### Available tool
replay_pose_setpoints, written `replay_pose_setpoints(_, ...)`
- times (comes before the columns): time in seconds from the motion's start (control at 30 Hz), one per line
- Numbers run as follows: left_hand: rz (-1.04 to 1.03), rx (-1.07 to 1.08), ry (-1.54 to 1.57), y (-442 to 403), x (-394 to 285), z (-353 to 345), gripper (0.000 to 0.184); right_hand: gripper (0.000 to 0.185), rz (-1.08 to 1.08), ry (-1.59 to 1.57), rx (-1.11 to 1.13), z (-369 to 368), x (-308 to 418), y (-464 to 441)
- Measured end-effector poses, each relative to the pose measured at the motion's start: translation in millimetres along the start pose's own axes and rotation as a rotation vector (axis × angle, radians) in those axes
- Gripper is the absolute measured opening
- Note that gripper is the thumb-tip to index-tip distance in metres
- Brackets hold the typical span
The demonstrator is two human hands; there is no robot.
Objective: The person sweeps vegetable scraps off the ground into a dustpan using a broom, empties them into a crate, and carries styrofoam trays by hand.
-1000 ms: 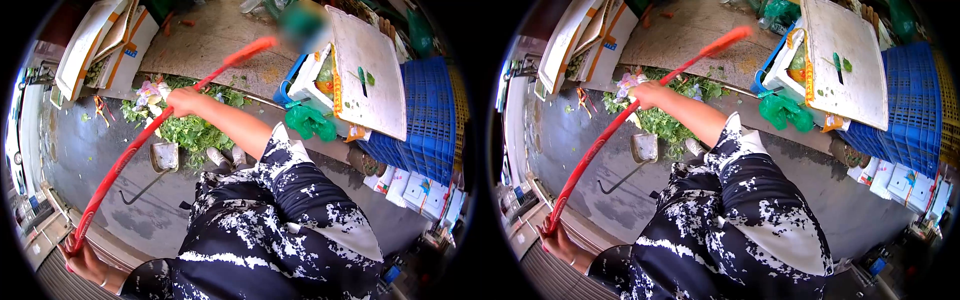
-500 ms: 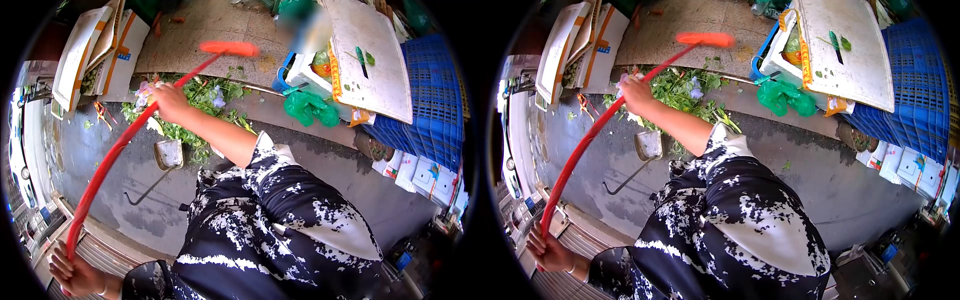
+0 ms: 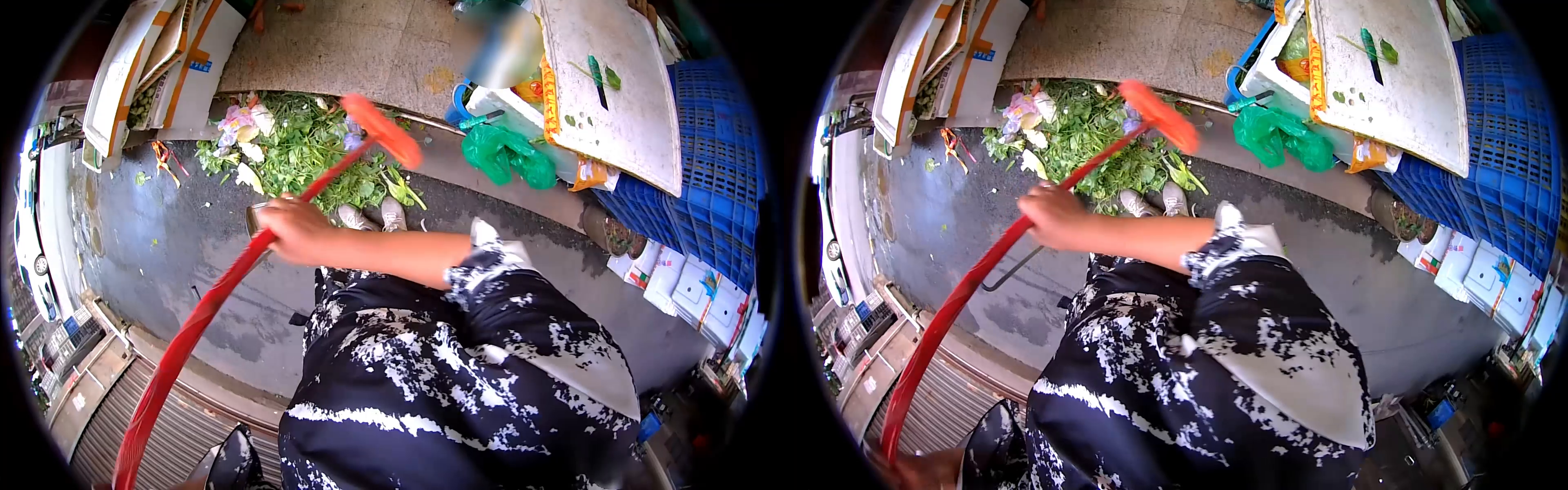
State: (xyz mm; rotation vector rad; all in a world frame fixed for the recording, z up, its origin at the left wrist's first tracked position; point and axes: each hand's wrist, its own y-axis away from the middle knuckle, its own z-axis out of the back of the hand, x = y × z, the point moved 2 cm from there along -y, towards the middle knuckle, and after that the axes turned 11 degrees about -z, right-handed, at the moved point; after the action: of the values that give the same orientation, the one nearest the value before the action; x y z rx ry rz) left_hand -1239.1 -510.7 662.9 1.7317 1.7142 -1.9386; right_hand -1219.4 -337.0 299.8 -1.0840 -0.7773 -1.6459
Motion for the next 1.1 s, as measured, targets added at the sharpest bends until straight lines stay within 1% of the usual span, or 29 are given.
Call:
replay_pose_setpoints(0.07,-0.323,-0.827,-0.884,19.9,31.4,12.3,0.016,0.016,-0.091,0.001,-0.021,17.2,-27.0,28.1)
replay_pose_setpoints(0.1,-0.073,-0.582,-0.514,35.3,24.1,67.2,0.021,0.017,-0.104,0.041,-0.031,17.6,-49.8,42.6)
replay_pose_setpoints(0.13,0.009,-0.414,-0.262,45.4,47.4,70.6,0.017,0.018,-0.110,0.074,-0.034,17.5,-71.1,56.2)
replay_pose_setpoints(0.2,0.292,-0.123,0.180,68.2,92.6,75.3,0.017,0.016,-0.264,0.151,0.031,22.2,-112.0,86.1)
replay_pose_setpoints(0.23,0.345,-0.198,0.087,79.8,116.5,61.3,0.016,0.016,-0.329,0.157,0.009,22.3,-133.9,96.8)
replay_pose_setpoints(0.27,0.368,0.016,0.205,79.3,141.0,46.2,0.017,0.016,-0.394,0.167,-0.017,22.5,-152.3,102.5)
replay_pose_setpoints(0.33,0.417,-0.072,0.093,87.8,155.8,39.2,0.021,0.015,-0.423,0.127,-0.016,20.8,-168.4,98.0)
replay_pose_setpoints(0.4,0.423,-0.212,0.021,91.5,146.7,55.6,0.022,0.014,-0.309,0.165,0.007,-3.7,-177.0,72.0)
replay_pose_setpoints(0.43,0.394,-0.215,-0.014,92.6,135.5,64.0,0.022,0.013,-0.255,0.203,0.021,-20.4,-177.3,55.0)
replay_pose_setpoints(0.47,0.360,-0.217,-0.045,93.5,124.0,73.3,0.022,0.012,-0.156,0.181,0.019,-38.6,-172.2,32.6)
replay_pose_setpoints(0.5,0.307,-0.140,-0.111,94.6,112.6,77.2,0.023,0.010,-0.079,0.166,0.001,-56.9,-166.0,8.8)
replay_pose_setpoints(0.53,0.264,-0.120,-0.155,99.9,100.0,89.9,0.023,0.010,-0.027,0.118,-0.017,-81.8,-154.3,-13.5)
replay_pose_setpoints(0.57,0.253,-0.164,-0.193,105.9,88.1,105.4,0.023,0.009,-0.002,0.147,0.089,-109.1,-144.0,-32.5)
replay_pose_setpoints(0.6,0.240,-0.204,-0.230,111.9,77.0,122.9,0.024,0.009,0.031,0.145,0.127,-139.2,-136.7,-48.8)
replay_pose_setpoints(0.7,0.187,-0.204,-0.276,138.2,43.9,181.8,0.024,0.007,0.048,0.155,0.155,-212.7,-111.5,-68.9)
replay_pose_setpoints(0.8,0.138,-0.219,-0.264,154.4,10.9,240.3,0.024,0.005,0.047,0.231,0.137,-254.9,-75.0,-81.3)
replay_pose_setpoints(0.83,0.138,-0.228,-0.253,150.8,0.5,259.9,0.025,0.005,-0.017,0.246,0.193,-267.7,-57.5,-89.7)
replay_pose_setpoints(0.87,0.170,-0.251,-0.166,144.0,-9.0,280.9,0.023,0.004,-0.083,0.259,0.255,-281.7,-44.7,-95.8)
replay_pose_setpoints(0.9,0.228,-0.243,-0.107,134.8,-14.7,305.3,0.017,0.002,0.000,0.305,0.235,-293.5,-36.1,-109.4)
replay_pose_setpoints(0.93,0.286,-0.231,-0.045,125.5,-16.3,327.0,0.017,0.002,-0.078,0.248,0.297,-296.4,-33.7,-120.9)
replay_pose_setpoints(0.97,0.255,-0.274,-0.141,118.7,-11.4,331.2,0.022,0.004,-0.039,0.272,0.253,-291.0,-34.6,-134.3)
replay_pose_setpoints(1.0,0.222,-0.326,-0.234,114.0,-5.4,336.5,0.034,0.006,-0.178,0.219,0.232,-280.6,-38.3,-148.5)
replay_pose_setpoints(1.03,0.272,-0.238,-0.373,114.9,0.2,359.8,0.040,0.013,-0.041,0.202,0.090,-261.1,-47.6,-159.2)
replay_pose_setpoints(1.07,0.326,-0.151,-0.509,122.6,10.0,388.9,0.048,0.016,-0.149,0.071,0.037,-233.0,-59.8,-159.8)
replay_pose_setpoints(1.1,0.499,-0.157,-0.556,146.9,30.1,431.7,0.051,0.020,-0.254,-0.058,-0.020,-202.6,-70.8,-159.0)
